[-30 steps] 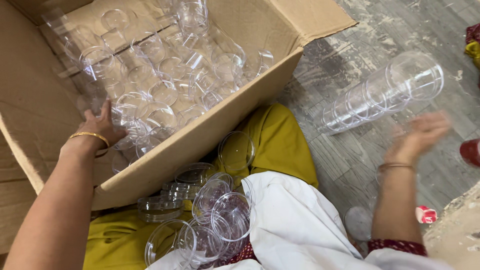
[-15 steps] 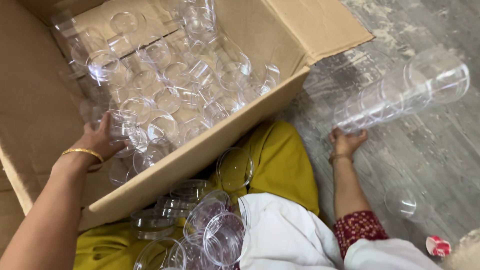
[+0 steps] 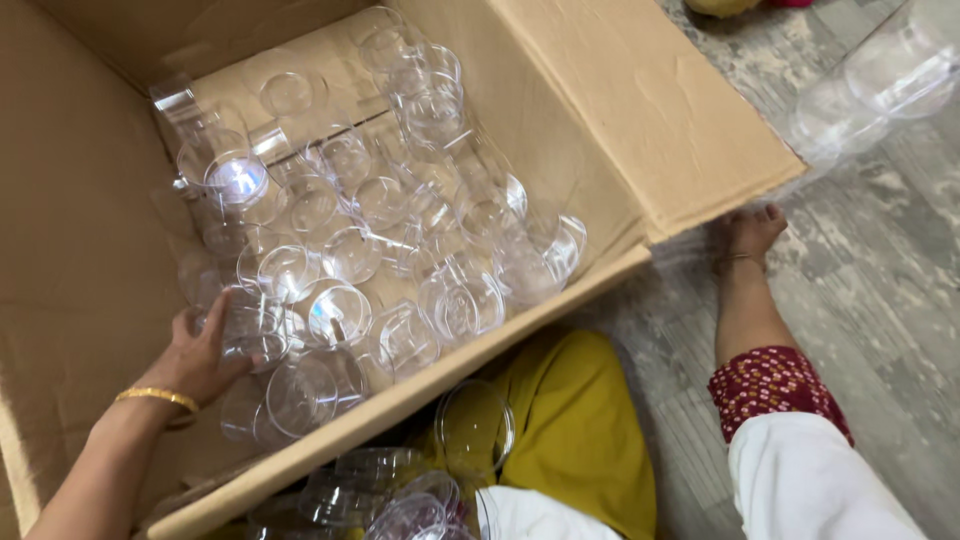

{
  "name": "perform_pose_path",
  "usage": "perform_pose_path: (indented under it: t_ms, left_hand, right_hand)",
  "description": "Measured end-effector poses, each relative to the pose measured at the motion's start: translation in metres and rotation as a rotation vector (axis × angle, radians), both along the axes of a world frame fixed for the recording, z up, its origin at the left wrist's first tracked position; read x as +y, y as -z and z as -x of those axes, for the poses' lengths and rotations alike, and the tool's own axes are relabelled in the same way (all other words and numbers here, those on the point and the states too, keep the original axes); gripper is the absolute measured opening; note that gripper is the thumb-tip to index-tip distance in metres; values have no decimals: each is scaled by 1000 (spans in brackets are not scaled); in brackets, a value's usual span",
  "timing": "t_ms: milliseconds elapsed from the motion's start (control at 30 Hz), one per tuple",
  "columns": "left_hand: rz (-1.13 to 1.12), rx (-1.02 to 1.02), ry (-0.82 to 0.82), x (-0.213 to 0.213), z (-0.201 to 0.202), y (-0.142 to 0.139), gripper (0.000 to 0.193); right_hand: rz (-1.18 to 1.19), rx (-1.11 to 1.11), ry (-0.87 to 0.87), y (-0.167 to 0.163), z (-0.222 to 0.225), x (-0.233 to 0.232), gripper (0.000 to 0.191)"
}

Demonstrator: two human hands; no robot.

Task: The person sits on the floor between open cardboard boxes filled with clear plastic cups and lids. They pick cups one at a time, nest them together into stacks, and place the finished stacks back into the boxes, occasionally repositioning boxes and gathering loose cups from the floor.

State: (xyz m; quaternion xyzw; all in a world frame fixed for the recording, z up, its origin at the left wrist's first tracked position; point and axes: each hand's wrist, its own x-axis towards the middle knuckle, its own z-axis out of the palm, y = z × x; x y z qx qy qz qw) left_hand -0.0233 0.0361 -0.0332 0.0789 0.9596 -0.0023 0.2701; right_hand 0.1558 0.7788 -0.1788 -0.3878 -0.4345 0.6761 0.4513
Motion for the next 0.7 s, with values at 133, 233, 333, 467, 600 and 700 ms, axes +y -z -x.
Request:
perform_pose_path:
  t_ms: [133, 233, 333, 467, 600, 700]
  left_hand:
    - [-32, 50, 30, -3, -2, 4, 112]
    - [39, 47, 28, -3, -2, 3, 112]
    - [71, 101, 0, 0, -2, 1, 111]
    - [24, 147, -7, 1, 2, -4, 95]
    - [-4, 158, -98, -3, 8, -5, 68]
    - [82, 80, -90, -4, 13, -6, 54]
  right_hand:
    - [-141, -261, -189, -10, 31, 21, 42]
    - [-138, -398, -300, -18, 45, 34, 38]
    - [-126, -524, -402, -26, 50, 43, 35]
    - [-71, -692, -532, -38, 38, 34, 30]
    - [-5, -558, -593, -40, -8, -14, 27]
    - [-75, -294, -501, -45, -60, -87, 25]
